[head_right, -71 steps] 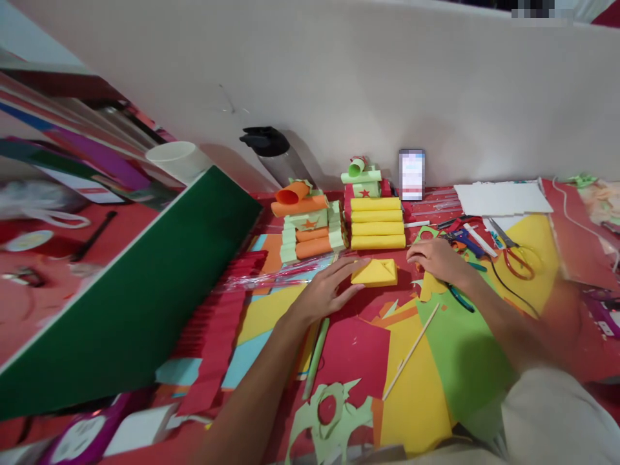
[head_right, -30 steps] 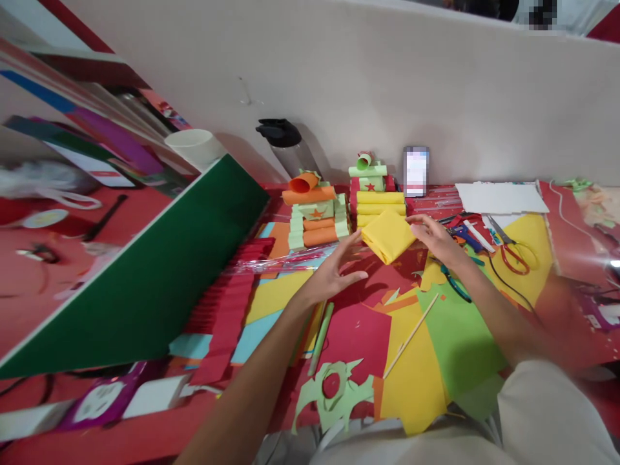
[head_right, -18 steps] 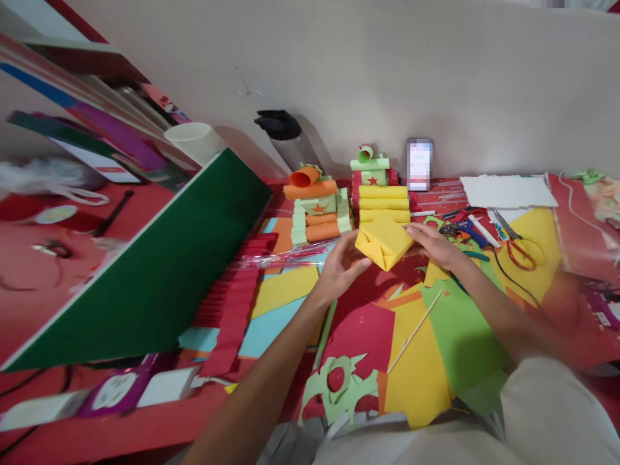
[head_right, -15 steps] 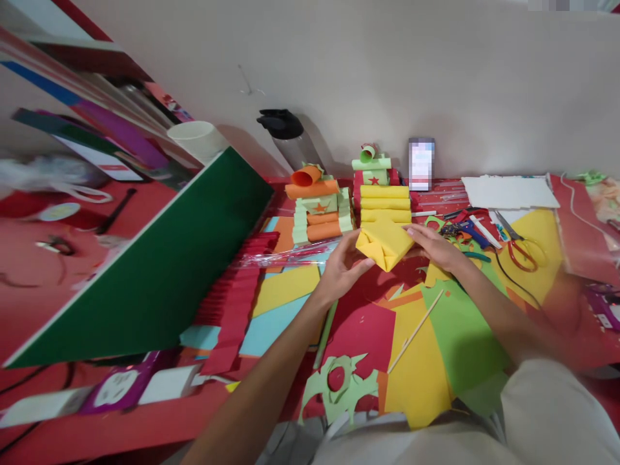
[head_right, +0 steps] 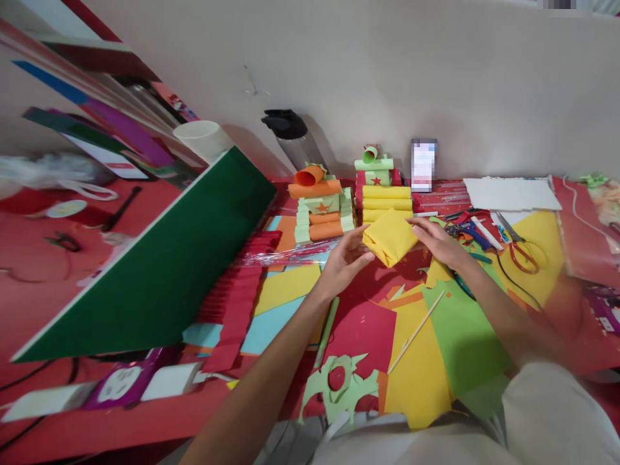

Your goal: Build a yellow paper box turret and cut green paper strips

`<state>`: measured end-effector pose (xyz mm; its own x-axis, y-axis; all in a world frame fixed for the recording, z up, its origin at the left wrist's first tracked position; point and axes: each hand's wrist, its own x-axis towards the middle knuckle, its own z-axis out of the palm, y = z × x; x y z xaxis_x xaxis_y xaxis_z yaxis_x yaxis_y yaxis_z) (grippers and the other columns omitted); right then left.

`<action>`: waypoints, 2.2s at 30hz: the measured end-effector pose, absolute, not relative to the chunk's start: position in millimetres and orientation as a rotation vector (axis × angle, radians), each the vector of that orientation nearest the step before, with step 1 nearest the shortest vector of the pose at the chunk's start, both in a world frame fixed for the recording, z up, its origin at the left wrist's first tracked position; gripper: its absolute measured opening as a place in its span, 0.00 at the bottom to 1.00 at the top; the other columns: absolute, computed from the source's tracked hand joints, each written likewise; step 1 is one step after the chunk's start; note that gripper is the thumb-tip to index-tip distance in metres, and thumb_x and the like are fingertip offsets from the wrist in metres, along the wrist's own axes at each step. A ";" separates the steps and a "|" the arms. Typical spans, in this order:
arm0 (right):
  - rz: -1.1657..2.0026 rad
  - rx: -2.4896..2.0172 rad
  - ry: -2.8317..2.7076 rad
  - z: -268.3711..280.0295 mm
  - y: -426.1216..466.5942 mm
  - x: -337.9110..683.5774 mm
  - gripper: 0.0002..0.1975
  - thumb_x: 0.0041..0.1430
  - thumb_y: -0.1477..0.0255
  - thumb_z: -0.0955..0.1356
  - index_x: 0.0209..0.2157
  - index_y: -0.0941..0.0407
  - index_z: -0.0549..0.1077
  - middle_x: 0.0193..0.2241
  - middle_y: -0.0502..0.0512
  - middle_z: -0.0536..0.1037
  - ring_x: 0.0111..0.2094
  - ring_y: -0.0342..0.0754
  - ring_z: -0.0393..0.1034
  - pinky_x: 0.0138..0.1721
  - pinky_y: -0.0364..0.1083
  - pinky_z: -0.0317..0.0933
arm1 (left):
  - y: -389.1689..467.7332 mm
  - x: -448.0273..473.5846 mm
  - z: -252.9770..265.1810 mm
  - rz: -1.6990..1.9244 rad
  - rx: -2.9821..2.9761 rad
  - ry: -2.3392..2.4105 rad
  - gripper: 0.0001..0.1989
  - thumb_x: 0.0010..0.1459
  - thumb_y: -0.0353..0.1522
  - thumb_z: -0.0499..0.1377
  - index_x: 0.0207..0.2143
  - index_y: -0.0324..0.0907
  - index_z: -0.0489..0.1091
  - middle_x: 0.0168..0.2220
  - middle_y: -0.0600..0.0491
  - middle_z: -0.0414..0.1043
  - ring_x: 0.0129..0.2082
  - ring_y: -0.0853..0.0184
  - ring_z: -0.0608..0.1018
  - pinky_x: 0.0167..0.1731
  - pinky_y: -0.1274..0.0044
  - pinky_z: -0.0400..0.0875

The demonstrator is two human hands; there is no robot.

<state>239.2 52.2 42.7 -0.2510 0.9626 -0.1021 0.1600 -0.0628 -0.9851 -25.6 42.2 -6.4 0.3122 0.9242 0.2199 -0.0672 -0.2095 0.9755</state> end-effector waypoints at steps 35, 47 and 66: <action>0.665 -1.061 -2.079 47.7 44.7 234.5 0.20 0.63 0.67 0.73 0.57 0.48 0.73 0.58 0.60 0.74 0.61 0.59 0.70 0.64 0.62 0.66 | 45.4 -36.1 -6.2 1.231 1.791 0.890 0.24 0.62 0.38 0.67 0.59 0.44 0.70 0.61 0.42 0.73 0.63 0.53 0.76 0.64 0.59 0.70; 0.273 -0.851 -2.207 43.5 43.6 236.2 0.20 0.68 0.72 0.69 0.59 0.44 0.70 0.58 0.59 0.73 0.61 0.59 0.68 0.61 0.64 0.65 | 48.5 -43.6 -13.1 1.511 2.296 0.716 0.24 0.65 0.23 0.57 0.62 0.47 0.67 0.61 0.43 0.74 0.64 0.58 0.75 0.61 0.60 0.73; 1.317 -1.219 -1.356 69.0 60.1 267.7 0.18 0.57 0.55 0.73 0.40 0.54 0.79 0.37 0.55 0.84 0.36 0.52 0.77 0.35 0.47 0.70 | 63.3 -47.7 23.1 1.007 1.794 1.232 0.32 0.69 0.51 0.55 0.67 0.43 0.61 0.64 0.37 0.69 0.56 0.51 0.79 0.57 0.59 0.73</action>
<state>267.7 60.1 69.0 -0.1492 0.9877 -0.0472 0.0759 -0.0361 -0.9965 -47.7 63.3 23.1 0.2360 0.9515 0.1975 0.3829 -0.2778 0.8810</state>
